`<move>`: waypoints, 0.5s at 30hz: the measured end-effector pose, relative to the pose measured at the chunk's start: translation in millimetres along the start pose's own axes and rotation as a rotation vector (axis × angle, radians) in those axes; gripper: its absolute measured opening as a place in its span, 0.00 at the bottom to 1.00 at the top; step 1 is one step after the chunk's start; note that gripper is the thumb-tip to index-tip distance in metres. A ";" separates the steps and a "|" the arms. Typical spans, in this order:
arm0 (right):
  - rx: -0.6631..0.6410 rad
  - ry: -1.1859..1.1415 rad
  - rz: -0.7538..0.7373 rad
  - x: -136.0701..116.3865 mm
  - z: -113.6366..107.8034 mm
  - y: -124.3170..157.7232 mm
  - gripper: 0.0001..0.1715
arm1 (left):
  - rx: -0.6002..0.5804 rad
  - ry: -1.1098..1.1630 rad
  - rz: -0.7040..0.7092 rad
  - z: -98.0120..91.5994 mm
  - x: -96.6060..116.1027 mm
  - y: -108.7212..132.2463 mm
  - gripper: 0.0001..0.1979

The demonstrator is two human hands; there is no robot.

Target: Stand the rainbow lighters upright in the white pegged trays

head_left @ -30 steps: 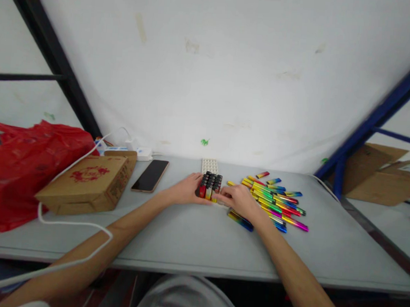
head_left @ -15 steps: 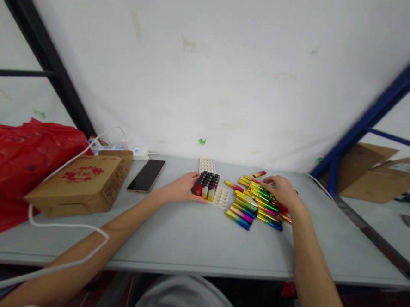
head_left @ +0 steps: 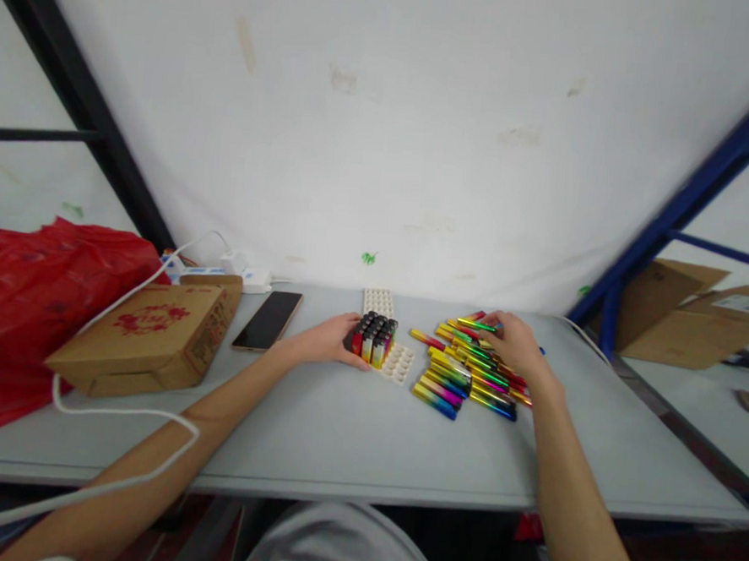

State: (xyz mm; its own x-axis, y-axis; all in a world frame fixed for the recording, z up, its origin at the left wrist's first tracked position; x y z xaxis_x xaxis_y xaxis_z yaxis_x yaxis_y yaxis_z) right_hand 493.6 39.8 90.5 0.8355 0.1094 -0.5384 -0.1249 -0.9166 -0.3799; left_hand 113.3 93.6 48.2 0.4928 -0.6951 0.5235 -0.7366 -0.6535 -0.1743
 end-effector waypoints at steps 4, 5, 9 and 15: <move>0.093 -0.339 0.113 5.6 1.0 1.4 0.21 | 0.012 0.000 0.006 0.3 0.7 0.1 0.47; 0.101 -0.459 0.149 5.3 4.7 2.4 0.26 | 0.015 0.000 0.010 0.5 1.3 0.1 0.47; 0.156 -0.863 0.204 -14.9 17.7 4.8 0.37 | 0.023 -0.006 0.032 1.3 5.0 0.6 0.45; 0.022 -1.134 0.187 -73.1 55.8 7.9 0.39 | 0.043 -0.019 0.016 0.3 5.4 0.9 0.44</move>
State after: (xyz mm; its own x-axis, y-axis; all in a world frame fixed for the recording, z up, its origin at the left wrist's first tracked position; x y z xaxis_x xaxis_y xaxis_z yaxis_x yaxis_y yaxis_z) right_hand 401.7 46.1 85.0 -0.1581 0.2661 -0.9509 -0.2147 -0.9492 -0.2299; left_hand 115.4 89.2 50.6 0.4900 -0.7113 0.5040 -0.7241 -0.6540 -0.2189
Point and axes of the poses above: each hand's wrist, its own y-axis away from the middle knuckle, its own z-axis out of the palm, x = y × z, the point moved 10 cm from there along -y, towards the middle knuckle, and after that the axes turned 5 degrees about -y, right-handed, at the moved point
